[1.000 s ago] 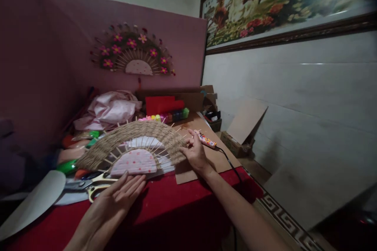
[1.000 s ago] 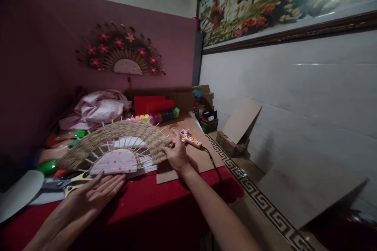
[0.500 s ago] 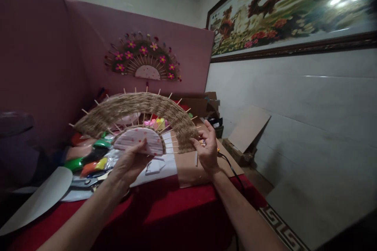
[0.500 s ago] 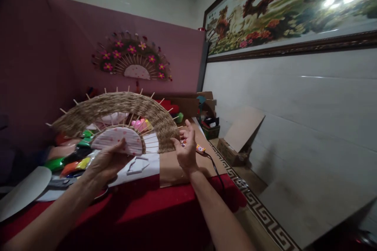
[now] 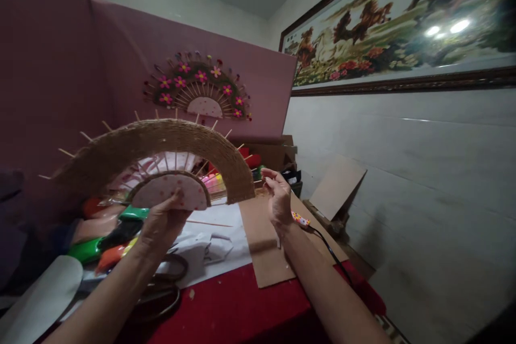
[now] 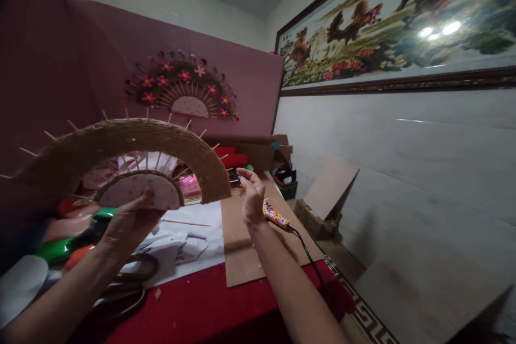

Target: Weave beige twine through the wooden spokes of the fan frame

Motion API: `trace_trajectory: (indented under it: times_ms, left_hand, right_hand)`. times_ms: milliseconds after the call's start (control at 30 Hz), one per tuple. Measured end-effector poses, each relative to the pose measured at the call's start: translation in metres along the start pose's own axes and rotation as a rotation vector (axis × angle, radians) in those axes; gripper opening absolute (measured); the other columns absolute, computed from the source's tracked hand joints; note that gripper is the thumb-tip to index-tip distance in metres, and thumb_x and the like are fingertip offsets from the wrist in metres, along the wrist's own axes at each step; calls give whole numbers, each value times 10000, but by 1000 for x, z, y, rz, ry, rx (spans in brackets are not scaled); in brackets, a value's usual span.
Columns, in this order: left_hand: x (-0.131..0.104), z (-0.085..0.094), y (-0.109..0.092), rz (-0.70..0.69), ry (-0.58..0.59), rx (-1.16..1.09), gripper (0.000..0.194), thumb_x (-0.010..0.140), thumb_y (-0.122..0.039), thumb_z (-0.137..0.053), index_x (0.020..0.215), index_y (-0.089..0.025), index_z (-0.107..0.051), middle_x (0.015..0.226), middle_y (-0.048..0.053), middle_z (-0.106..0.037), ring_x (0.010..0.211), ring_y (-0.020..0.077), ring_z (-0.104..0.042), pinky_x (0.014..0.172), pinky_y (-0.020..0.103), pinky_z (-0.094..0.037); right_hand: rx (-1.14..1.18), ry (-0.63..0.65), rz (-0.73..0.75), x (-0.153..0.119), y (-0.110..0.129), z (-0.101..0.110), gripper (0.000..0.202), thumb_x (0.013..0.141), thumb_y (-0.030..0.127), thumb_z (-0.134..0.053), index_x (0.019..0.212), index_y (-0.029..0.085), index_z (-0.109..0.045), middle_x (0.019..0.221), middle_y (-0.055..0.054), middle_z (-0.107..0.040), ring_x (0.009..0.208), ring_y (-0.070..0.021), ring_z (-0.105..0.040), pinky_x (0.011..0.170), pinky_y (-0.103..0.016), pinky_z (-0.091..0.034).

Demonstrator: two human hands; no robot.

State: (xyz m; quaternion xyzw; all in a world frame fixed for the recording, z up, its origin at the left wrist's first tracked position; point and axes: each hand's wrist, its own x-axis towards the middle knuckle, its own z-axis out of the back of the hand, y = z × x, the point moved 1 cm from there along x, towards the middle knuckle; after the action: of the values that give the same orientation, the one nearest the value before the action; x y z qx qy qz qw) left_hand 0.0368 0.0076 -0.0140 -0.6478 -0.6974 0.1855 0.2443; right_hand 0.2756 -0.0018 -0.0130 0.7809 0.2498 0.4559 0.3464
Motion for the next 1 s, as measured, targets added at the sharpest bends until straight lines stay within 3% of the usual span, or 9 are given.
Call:
trace_trajectory:
  times_ms: [133, 367, 600, 800, 1000]
  left_hand:
    - [-2, 10, 1, 81, -61, -29, 184, 759, 2, -503, 750, -145, -613, 682, 12, -671, 640, 138, -639, 606, 288, -552]
    - [1, 15, 7, 92, -79, 2, 219, 775, -7, -491, 825, -160, -639, 713, 18, -683, 655, 149, -653, 591, 291, -559]
    - [-3, 16, 10, 90, -59, 3, 239, 761, 12, -483, 830, -158, -637, 712, 3, -675, 683, 154, -653, 617, 313, -567]
    - [-3, 14, 11, 116, -77, 13, 207, 773, -7, -469, 719, -142, -616, 654, 11, -660, 653, 151, -648, 585, 286, -559]
    - [-6, 11, 10, 115, -79, -7, 246, 772, 8, -459, 810, -160, -635, 711, 7, -683, 668, 162, -656, 591, 314, -564]
  right_hand:
    - [-129, -93, 244, -7, -5, -1, 208, 814, 278, -467, 911, 176, -619, 958, -43, -580, 951, -171, -511, 874, -331, -364]
    - [-453, 38, 410, -24, 3, 4, 169, 796, 266, -545, 941, 187, -585, 974, -50, -532, 926, -180, -512, 817, -336, -402]
    - [-616, 22, 462, -24, -4, 4, 114, 836, 262, -505, 856, 181, -584, 900, -58, -555, 908, -187, -513, 829, -354, -403]
    - [-686, 51, 494, -27, -3, 2, 149, 847, 231, -469, 916, 180, -592, 934, -68, -561, 942, -195, -500, 852, -366, -390]
    - [-676, 67, 489, -26, -1, 3, 176, 857, 207, -422, 900, 184, -592, 936, -63, -557, 934, -193, -502, 849, -363, -391]
